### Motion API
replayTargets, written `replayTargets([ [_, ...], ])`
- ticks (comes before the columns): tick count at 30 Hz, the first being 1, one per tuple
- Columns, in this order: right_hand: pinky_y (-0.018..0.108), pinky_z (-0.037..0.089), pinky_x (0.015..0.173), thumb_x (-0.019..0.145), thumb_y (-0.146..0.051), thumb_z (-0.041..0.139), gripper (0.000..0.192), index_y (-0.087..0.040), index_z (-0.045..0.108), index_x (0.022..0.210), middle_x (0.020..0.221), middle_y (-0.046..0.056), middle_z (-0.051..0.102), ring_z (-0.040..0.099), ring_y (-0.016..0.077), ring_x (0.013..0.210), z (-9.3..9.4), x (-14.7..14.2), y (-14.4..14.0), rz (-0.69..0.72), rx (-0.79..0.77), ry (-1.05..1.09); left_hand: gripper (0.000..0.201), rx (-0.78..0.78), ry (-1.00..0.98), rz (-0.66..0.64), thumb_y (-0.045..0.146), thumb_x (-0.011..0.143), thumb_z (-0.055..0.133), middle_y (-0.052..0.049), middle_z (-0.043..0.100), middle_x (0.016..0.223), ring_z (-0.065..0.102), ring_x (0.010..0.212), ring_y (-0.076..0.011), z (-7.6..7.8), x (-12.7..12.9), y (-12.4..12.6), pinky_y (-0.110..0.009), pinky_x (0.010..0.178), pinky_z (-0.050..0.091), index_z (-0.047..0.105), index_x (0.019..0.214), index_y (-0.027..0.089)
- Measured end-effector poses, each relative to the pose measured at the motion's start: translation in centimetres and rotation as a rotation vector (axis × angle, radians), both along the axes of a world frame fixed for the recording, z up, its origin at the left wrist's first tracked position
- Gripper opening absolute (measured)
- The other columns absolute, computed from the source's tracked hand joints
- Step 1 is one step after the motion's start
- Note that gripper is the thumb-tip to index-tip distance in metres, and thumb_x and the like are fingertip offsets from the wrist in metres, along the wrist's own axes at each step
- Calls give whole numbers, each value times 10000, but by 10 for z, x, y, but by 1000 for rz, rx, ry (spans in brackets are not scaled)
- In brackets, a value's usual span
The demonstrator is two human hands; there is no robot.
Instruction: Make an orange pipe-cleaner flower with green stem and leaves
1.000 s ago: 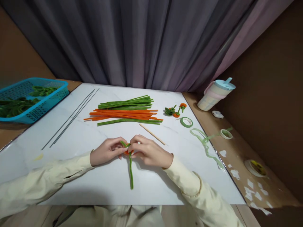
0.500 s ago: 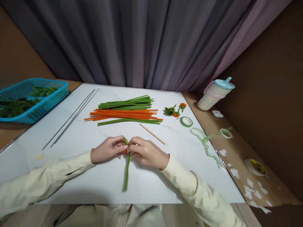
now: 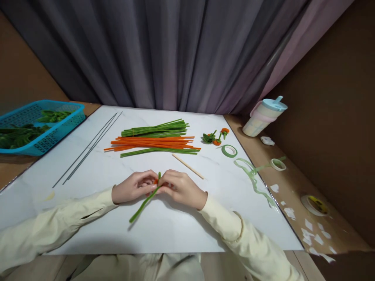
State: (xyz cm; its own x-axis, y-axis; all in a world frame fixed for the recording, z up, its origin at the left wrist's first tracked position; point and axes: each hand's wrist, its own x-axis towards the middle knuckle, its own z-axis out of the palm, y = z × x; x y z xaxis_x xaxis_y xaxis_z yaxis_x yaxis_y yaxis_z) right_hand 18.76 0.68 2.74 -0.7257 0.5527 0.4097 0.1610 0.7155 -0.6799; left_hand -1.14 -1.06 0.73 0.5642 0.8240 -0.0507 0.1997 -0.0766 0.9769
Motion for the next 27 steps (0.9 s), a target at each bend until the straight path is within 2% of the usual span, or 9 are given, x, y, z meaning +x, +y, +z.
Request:
replayTargets([
  [5, 209, 415, 557, 815, -236, 600, 123, -155, 579, 725, 677, 19, 594, 510, 101, 576, -1, -3, -5, -149, -47, 14, 214, 112, 76, 67, 324, 805, 545, 8, 523, 683, 495, 593, -85, 0, 0, -2, -174, 508, 393, 538, 892, 129],
  [10, 184, 408, 531, 787, -204, 625, 113, -162, 543, 722, 650, -10, 595, 513, 91, 561, -1, -5, -5, -220, -129, 10, 227, 54, 52, 52, 343, 818, 520, 12, 541, 663, 551, 536, -91, -1, -1, -3, -198, 511, 444, 510, 911, 135],
  [15, 195, 392, 540, 820, -190, 579, 80, -160, 543, 755, 683, 10, 581, 502, 100, 584, -5, -4, -5, -178, 6, 9, 210, 0, 8, 30, 315, 825, 507, 4, 565, 706, 580, 534, -95, -4, -2, -2, -211, 516, 483, 486, 950, 148],
  [18, 195, 384, 546, 840, -148, 534, 66, -156, 534, 774, 694, 16, 562, 491, 100, 593, -8, -3, -5, -147, 70, 24, 237, -29, -10, 18, 311, 795, 560, 3, 576, 721, 578, 576, -97, -3, -1, -3, -208, 525, 491, 487, 956, 153],
  [22, 200, 383, 553, 846, -130, 509, 72, -160, 530, 785, 695, 14, 553, 482, 101, 592, -8, -3, -5, -154, 79, 11, 295, -56, -14, 56, 311, 715, 664, 10, 595, 718, 569, 611, -93, 0, 0, -4, -185, 530, 485, 498, 901, 152],
  [27, 204, 401, 580, 857, -122, 477, 69, -158, 533, 840, 745, 29, 570, 511, 110, 648, -2, -2, -4, -83, 25, -16, 286, -108, -58, 55, 354, 743, 630, 5, 607, 699, 561, 560, -90, 2, 1, -4, -228, 560, 520, 503, 890, 143],
])
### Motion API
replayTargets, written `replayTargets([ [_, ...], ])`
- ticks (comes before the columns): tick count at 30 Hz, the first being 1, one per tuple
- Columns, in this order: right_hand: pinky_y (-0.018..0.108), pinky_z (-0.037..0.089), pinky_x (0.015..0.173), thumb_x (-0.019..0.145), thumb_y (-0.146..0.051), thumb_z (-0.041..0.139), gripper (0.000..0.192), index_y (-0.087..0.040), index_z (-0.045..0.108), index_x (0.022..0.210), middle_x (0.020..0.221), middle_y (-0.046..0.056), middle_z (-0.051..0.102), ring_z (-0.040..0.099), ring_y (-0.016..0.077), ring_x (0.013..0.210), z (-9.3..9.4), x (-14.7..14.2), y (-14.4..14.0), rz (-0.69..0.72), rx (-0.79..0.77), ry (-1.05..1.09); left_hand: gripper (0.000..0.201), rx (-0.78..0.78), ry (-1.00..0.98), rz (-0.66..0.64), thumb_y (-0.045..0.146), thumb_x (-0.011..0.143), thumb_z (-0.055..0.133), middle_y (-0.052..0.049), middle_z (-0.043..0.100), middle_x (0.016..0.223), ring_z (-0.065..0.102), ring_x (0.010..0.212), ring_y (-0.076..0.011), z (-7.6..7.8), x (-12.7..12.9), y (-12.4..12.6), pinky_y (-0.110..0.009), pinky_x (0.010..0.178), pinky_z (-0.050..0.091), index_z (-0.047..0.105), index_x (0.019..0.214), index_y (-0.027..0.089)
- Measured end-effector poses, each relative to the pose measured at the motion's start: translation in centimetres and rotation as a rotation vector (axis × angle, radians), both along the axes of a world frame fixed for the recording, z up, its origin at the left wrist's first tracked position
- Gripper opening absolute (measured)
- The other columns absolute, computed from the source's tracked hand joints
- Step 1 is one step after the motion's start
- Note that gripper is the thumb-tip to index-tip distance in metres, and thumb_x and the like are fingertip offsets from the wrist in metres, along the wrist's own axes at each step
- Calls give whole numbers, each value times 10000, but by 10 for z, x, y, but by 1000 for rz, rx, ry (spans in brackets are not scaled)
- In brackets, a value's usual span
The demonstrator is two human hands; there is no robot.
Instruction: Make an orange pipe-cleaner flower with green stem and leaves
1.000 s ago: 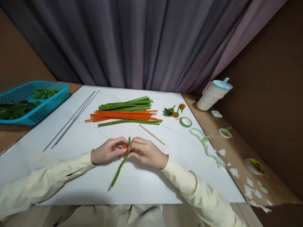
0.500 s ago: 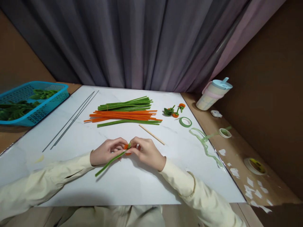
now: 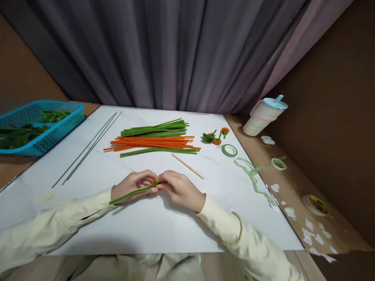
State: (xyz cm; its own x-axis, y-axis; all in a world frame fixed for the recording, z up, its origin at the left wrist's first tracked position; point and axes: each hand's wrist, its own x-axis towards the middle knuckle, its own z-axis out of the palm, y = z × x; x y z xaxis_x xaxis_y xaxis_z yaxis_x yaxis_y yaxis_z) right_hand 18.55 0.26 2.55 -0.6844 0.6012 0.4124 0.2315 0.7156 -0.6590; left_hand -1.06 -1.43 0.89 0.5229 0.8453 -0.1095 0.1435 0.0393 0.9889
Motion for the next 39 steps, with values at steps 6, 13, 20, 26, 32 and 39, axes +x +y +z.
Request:
replayTargets([
  [6, 217, 420, 596, 855, -137, 473, 61, -161, 529, 862, 782, 35, 584, 516, 112, 653, 5, 1, 1, -1, -73, -35, 348, 31, 5, 101, 387, 770, 604, -39, 659, 866, 610, 638, -125, -1, 0, -2, -262, 603, 546, 510, 1024, 169],
  [13, 224, 431, 598, 850, -150, 469, 68, -162, 536, 851, 804, 39, 604, 522, 112, 661, 8, 1, 1, -18, -106, -32, 333, -21, -19, 113, 377, 769, 614, -38, 674, 855, 603, 632, -110, 3, 0, -3, -271, 621, 559, 516, 1006, 164],
  [20, 189, 407, 478, 863, -223, 466, 81, -166, 513, 829, 722, -8, 547, 496, 80, 541, 12, 1, 3, -110, -477, -80, 275, 44, -65, 138, 339, 783, 609, -58, 664, 858, 623, 738, -149, 1, 0, -4, -271, 591, 564, 529, 955, 141],
  [26, 181, 382, 477, 851, -203, 479, 50, -170, 482, 813, 726, -2, 548, 487, 93, 584, 9, -3, -2, -89, -423, -111, 250, 111, -5, 113, 341, 794, 594, -43, 664, 847, 615, 662, -113, 2, 0, -5, -242, 589, 564, 562, 933, 136],
  [32, 197, 372, 535, 839, -132, 469, 66, -159, 510, 794, 726, 20, 585, 507, 111, 633, 7, -6, -6, -125, -236, -76, 232, 183, 68, 111, 341, 830, 545, -29, 661, 824, 611, 566, -90, 0, -2, -5, -229, 576, 550, 593, 934, 140],
  [39, 205, 360, 522, 807, -114, 488, 100, -157, 538, 732, 662, 5, 568, 465, 97, 568, 10, -6, -7, -114, -183, -53, 239, 249, 79, 94, 333, 854, 499, -34, 653, 786, 632, 564, -109, 5, -3, -5, -210, 554, 533, 588, 953, 134],
])
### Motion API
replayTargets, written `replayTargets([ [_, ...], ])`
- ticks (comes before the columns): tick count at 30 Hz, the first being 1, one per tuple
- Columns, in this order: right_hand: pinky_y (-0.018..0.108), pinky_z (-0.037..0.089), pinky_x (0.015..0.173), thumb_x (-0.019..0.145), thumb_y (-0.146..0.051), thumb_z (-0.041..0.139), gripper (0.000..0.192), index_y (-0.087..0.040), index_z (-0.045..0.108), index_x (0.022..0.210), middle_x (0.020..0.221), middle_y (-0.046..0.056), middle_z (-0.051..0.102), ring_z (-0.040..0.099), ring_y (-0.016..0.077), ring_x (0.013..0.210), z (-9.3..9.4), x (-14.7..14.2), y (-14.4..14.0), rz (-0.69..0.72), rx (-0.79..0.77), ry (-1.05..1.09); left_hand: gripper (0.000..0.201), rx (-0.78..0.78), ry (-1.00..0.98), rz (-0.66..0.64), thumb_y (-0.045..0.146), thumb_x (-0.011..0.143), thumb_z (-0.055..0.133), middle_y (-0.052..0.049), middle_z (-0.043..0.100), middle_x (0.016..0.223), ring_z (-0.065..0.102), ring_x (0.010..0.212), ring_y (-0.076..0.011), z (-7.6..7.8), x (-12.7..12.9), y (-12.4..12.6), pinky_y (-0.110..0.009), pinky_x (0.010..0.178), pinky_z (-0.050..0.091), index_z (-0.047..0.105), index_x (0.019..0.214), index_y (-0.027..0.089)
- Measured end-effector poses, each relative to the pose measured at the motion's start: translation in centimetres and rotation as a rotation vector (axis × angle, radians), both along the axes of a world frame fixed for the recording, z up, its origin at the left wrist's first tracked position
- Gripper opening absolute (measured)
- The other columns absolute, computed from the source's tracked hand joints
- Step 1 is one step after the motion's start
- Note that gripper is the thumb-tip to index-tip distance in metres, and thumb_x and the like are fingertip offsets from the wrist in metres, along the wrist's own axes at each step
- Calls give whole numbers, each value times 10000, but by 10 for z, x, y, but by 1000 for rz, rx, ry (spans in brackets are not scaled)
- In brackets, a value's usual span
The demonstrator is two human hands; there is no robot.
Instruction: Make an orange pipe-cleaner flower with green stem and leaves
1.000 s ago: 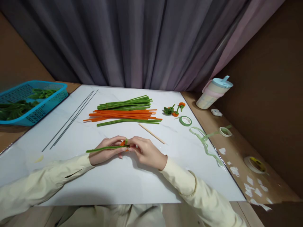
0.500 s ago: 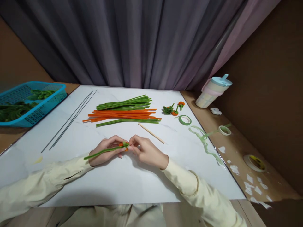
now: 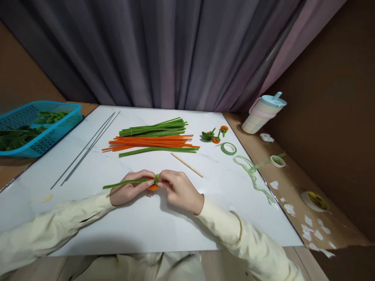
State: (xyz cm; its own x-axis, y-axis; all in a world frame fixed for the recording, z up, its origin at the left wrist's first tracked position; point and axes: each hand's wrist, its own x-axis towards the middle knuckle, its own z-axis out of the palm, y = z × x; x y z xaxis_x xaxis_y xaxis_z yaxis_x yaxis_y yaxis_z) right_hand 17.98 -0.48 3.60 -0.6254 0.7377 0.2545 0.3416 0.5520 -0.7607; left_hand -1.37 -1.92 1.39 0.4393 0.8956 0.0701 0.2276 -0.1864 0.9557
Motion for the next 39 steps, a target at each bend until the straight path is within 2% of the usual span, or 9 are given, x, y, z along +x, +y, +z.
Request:
replayTargets([
  [2, 200, 369, 516, 798, -138, 512, 97, -160, 530, 706, 651, -3, 561, 474, 97, 579, 2, 0, 0, -19, -103, 11, 219, 16, 10, -6, 318, 843, 518, -36, 657, 792, 634, 575, -111, 1, 0, 0, -202, 548, 526, 590, 942, 136],
  [8, 184, 431, 416, 780, -274, 564, 154, -153, 509, 702, 614, -22, 502, 464, 81, 514, 4, 0, 3, -23, -613, 163, 224, -28, -48, -3, 321, 810, 567, -39, 663, 795, 616, 541, -103, -2, 2, 2, -209, 527, 531, 596, 933, 135],
  [12, 189, 455, 389, 753, -364, 598, 233, -150, 510, 719, 622, -8, 516, 504, 104, 557, 1, -2, 3, -66, -691, 212, 229, 8, -22, 75, 341, 806, 570, -38, 657, 789, 595, 556, -102, -5, 4, 0, -194, 494, 515, 592, 922, 145],
  [16, 187, 453, 376, 742, -366, 610, 242, -143, 519, 726, 615, -1, 541, 516, 103, 532, 1, -3, 3, -86, -717, 203, 232, 77, 12, 70, 327, 823, 546, -49, 653, 858, 615, 642, -123, -4, 4, -2, -195, 525, 508, 571, 981, 159],
  [21, 163, 416, 383, 771, -243, 572, 149, -138, 527, 675, 571, -21, 536, 464, 58, 432, 5, -2, 3, -67, -648, 127, 212, 181, 144, 9, 305, 865, 466, -22, 642, 746, 563, 511, -82, -2, 3, -2, -184, 518, 469, 590, 954, 157],
  [25, 163, 376, 392, 769, -183, 559, 105, -145, 541, 672, 553, -31, 532, 436, 53, 420, 4, -1, 2, -85, -536, 104, 211, 286, 222, 29, 303, 856, 465, -30, 658, 765, 562, 578, -94, -1, 4, 0, -195, 578, 458, 616, 878, 158],
  [30, 181, 379, 464, 757, -130, 535, 122, -156, 533, 638, 559, -24, 557, 469, 75, 487, 4, -1, 0, -98, -364, 66, 207, 145, 146, 99, 340, 827, 519, -17, 655, 770, 567, 633, -104, 2, 9, -2, -188, 594, 455, 625, 842, 162],
  [35, 202, 387, 516, 756, -106, 504, 104, -161, 530, 672, 586, -12, 571, 506, 99, 545, 7, -2, -3, -130, -200, 31, 216, -34, 9, 208, 359, 819, 538, 11, 613, 668, 550, 546, -88, 5, 19, -7, -179, 527, 460, 607, 796, 156],
  [39, 214, 375, 518, 758, -72, 433, 138, -172, 504, 694, 617, 3, 569, 489, 107, 549, 3, -1, -4, -119, 105, -5, 233, -141, -45, 234, 380, 801, 558, 9, 617, 652, 557, 528, -95, 7, 21, -8, -190, 512, 490, 602, 803, 152],
])
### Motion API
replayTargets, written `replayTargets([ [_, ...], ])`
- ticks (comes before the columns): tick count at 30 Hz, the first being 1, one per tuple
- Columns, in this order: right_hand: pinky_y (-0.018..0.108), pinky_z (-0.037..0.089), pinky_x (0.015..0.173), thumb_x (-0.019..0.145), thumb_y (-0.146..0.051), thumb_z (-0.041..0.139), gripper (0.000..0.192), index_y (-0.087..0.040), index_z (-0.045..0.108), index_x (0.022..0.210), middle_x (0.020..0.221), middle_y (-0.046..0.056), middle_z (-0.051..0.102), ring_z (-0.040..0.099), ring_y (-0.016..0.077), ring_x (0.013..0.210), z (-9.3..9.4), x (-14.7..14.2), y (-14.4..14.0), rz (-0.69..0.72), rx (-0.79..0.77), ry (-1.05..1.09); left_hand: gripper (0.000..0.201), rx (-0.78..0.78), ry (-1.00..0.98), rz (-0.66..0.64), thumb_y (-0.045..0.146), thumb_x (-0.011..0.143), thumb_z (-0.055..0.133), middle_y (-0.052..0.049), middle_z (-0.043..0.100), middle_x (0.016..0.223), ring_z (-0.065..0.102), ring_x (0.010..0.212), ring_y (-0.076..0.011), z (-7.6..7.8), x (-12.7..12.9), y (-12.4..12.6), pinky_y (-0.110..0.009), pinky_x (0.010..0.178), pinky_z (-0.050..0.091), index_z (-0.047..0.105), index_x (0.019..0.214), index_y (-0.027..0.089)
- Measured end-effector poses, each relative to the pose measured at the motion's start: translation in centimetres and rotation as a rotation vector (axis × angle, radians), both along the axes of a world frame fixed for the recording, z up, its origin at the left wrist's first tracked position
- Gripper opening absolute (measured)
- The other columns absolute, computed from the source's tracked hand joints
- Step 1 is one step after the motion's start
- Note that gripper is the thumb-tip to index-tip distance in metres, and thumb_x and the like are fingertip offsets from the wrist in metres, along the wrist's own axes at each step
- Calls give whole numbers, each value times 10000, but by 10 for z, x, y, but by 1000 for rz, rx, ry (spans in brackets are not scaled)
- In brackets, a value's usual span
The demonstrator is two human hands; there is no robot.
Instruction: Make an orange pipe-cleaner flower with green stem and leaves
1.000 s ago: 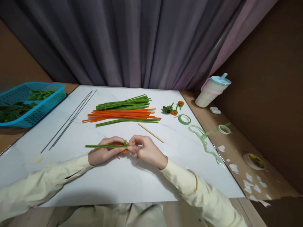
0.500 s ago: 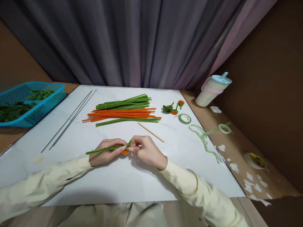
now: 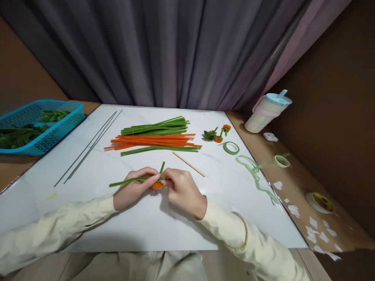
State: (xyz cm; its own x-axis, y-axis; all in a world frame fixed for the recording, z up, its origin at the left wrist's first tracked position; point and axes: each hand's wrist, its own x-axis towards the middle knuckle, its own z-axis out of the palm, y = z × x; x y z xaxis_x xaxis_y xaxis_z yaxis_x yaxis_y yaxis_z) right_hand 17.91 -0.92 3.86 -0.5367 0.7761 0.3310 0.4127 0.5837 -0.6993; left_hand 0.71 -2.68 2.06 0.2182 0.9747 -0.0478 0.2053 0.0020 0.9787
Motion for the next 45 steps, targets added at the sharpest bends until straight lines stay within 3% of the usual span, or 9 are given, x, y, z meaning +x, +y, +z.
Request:
replayTargets([
  [4, 245, 377, 499, 754, -37, 358, 203, -166, 515, 744, 632, 41, 569, 496, 143, 576, 1, 3, 1, 100, 415, -149, 221, -58, -33, -25, 365, 789, 573, 8, 633, 624, 560, 491, -87, 4, -1, 2, -178, 486, 493, 593, 794, 144],
  [10, 281, 416, 517, 865, -131, 430, 204, -145, 596, 746, 659, 71, 608, 544, 169, 621, 7, 10, 8, 286, 1246, -398, 199, -58, -76, -85, 334, 791, 570, 11, 630, 569, 591, 474, -98, 9, 1, 1, -177, 473, 492, 591, 774, 136],
  [14, 276, 435, 548, 867, -170, 471, 155, -103, 607, 836, 780, 104, 649, 585, 180, 724, 0, 19, 19, 340, 1452, -315, 163, 131, 63, -35, 293, 816, 545, 12, 649, 616, 611, 547, -94, 6, 0, -6, -162, 529, 490, 600, 769, 147],
  [17, 281, 448, 585, 876, -133, 422, 166, -93, 579, 913, 848, 114, 643, 575, 192, 810, -4, 24, 22, 346, 1196, -243, 120, 391, 174, 45, 250, 830, 533, 19, 669, 675, 620, 591, -80, 1, -2, -10, -143, 577, 485, 603, 791, 161],
  [23, 226, 395, 553, 950, -252, 316, 292, -174, 462, 709, 614, -7, 507, 477, 100, 562, 3, 13, 2, 65, -23, -83, 65, 815, 294, 140, 167, 830, 552, 14, 699, 747, 631, 579, -66, -10, -5, -9, -126, 579, 485, 586, 884, 177],
  [26, 219, 349, 531, 958, -330, 268, 353, -189, 387, 656, 580, -33, 444, 421, 93, 528, 12, 4, -9, 43, -340, -92, 119, 1001, 345, 132, 135, 830, 551, -9, 706, 778, 651, 617, -81, -13, -6, -7, -140, 614, 504, 568, 943, 167],
  [33, 228, 269, 522, 929, -265, 321, 230, -200, 357, 711, 595, -34, 437, 386, 108, 517, 14, -4, -18, -26, -292, -153, 168, 1109, 385, 38, 128, 837, 536, -44, 701, 808, 668, 694, -111, -17, -7, -3, -171, 634, 526, 527, 1004, 139],
  [41, 218, 286, 520, 902, -181, 329, 172, -192, 372, 736, 589, -32, 412, 382, 99, 490, 4, -3, -19, 40, -35, -46, 73, 914, 351, 80, 138, 851, 512, -4, 683, 730, 641, 586, -88, -12, -4, -10, -156, 567, 510, 543, 907, 171],
  [45, 218, 279, 507, 873, -147, 353, 137, -187, 393, 748, 585, -35, 397, 348, 95, 480, -1, 0, -19, 91, 21, -11, 104, 945, 314, 41, 89, 833, 515, -6, 683, 756, 644, 637, -85, -9, -5, -12, -150, 611, 506, 536, 901, 165],
])
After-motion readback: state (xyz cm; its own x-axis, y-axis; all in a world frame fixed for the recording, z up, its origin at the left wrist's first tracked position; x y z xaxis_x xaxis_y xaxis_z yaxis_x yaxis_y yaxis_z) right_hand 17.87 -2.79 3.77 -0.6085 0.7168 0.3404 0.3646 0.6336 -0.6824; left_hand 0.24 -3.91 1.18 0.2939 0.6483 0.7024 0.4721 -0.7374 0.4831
